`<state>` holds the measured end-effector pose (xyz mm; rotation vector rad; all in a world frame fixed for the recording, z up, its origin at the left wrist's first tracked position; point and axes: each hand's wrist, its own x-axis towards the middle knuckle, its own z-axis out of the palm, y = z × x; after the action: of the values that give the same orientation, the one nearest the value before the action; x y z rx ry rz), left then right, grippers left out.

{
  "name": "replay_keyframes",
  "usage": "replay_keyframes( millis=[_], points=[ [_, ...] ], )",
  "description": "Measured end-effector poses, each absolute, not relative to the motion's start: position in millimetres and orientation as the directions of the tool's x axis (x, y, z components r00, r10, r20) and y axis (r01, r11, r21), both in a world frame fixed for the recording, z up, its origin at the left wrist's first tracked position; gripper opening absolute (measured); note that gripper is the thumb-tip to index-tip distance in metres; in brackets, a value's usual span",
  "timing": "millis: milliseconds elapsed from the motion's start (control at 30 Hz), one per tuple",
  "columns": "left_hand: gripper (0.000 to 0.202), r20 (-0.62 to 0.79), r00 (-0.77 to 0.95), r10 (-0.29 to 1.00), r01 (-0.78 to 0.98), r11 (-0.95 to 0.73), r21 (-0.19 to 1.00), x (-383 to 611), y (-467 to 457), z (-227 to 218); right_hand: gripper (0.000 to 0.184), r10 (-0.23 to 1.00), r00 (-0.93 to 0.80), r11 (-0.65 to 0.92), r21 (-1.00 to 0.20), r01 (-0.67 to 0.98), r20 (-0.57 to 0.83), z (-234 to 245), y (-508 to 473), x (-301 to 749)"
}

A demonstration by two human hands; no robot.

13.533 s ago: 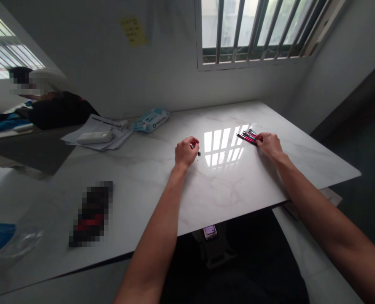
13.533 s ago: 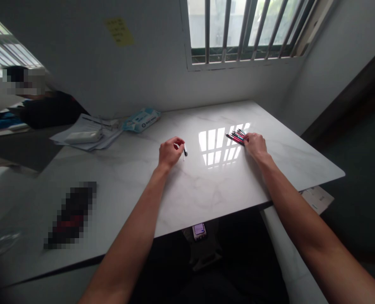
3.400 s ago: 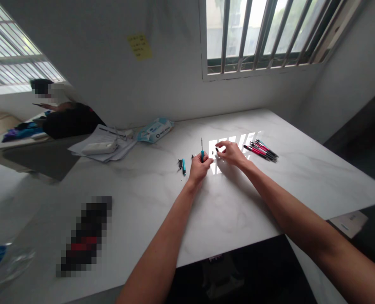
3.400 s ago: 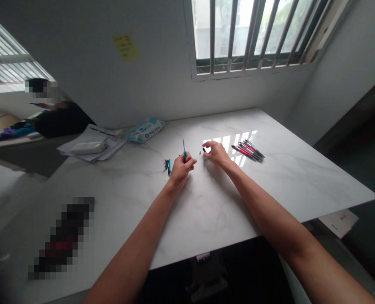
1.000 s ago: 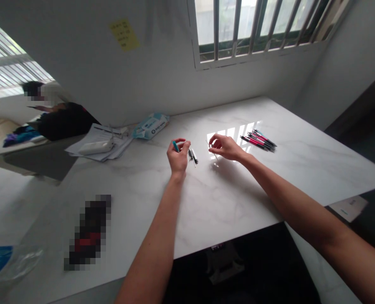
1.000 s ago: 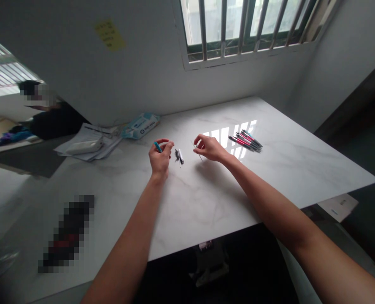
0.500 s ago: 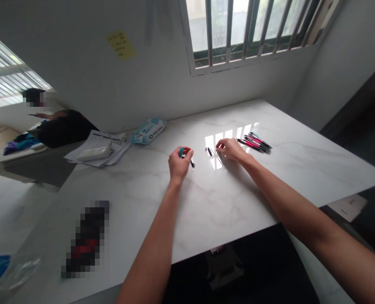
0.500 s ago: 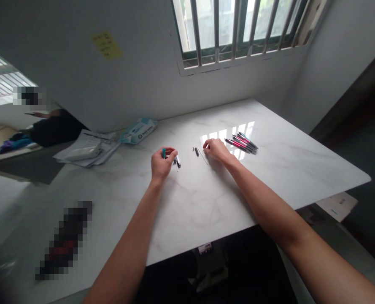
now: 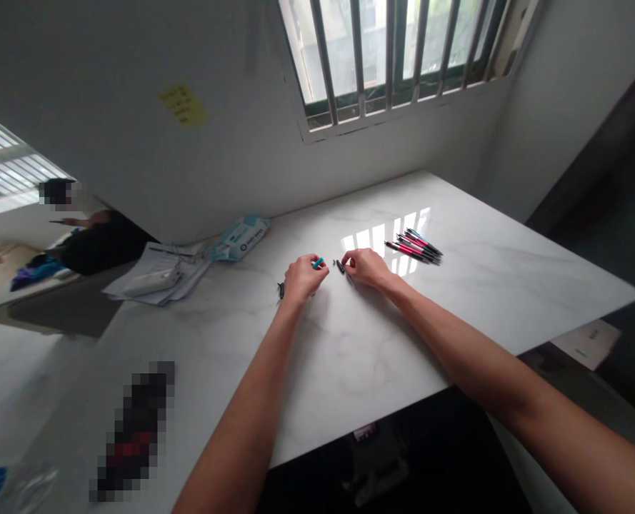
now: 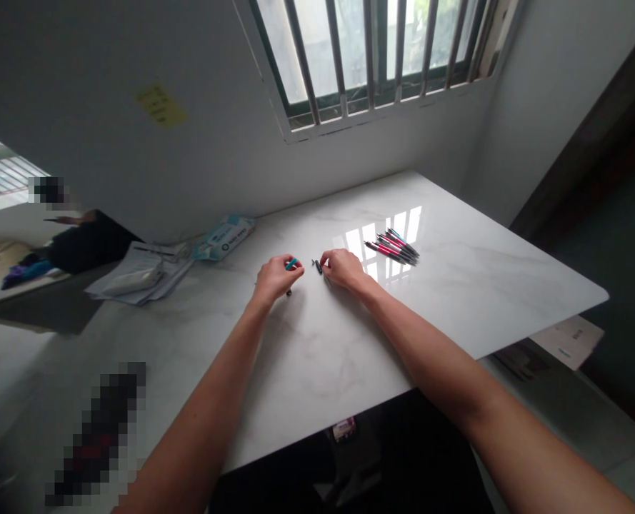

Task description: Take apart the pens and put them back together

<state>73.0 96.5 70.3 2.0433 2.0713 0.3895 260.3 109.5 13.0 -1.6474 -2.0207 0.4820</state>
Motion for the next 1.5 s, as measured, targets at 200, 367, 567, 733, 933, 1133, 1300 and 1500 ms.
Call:
replay_keyframes(
  millis=[200,367,567,733,933,1133,1300,1500],
  points=[
    [0.029,-0.007,-0.019,1.0,0.976,0.02,0.218,87,125,65,0.023,0.978,-0.152,0.206,-0.543,0.814,0.142,12,111,257],
    [0.034,-0.043,-0.052,0.998,0.977,0.06,0.204,94,132,56,0.023,0.975,-0.152,0.215,-0.539,0.814,0.159,10,111,254],
    [0.031,0.013,-0.08,0.997,0.969,0.075,0.234,94,133,49,0.024,0.975,-0.144,0.215,-0.541,0.813,0.171,10,110,251],
    [0.034,0.034,-0.058,0.998,0.968,0.048,0.246,89,131,50,0.023,0.976,-0.139,0.21,-0.545,0.811,0.17,9,109,249],
    [0.032,0.041,-0.031,0.999,0.97,0.02,0.244,88,125,48,0.022,0.973,-0.137,0.217,-0.536,0.816,0.185,6,108,246],
    [0.031,0.059,0.0,0.998,0.97,-0.015,0.243,87,124,47,0.023,0.971,-0.145,0.225,-0.529,0.818,0.19,7,106,243],
    [0.029,0.051,0.019,0.999,0.973,-0.03,0.228,88,123,51,0.024,0.972,-0.149,0.225,-0.533,0.816,0.182,10,103,242],
    [0.032,0.109,0.012,0.994,0.931,-0.051,0.362,85,115,59,0.025,0.968,-0.161,0.242,-0.54,0.806,0.193,11,103,243]
  ],
)
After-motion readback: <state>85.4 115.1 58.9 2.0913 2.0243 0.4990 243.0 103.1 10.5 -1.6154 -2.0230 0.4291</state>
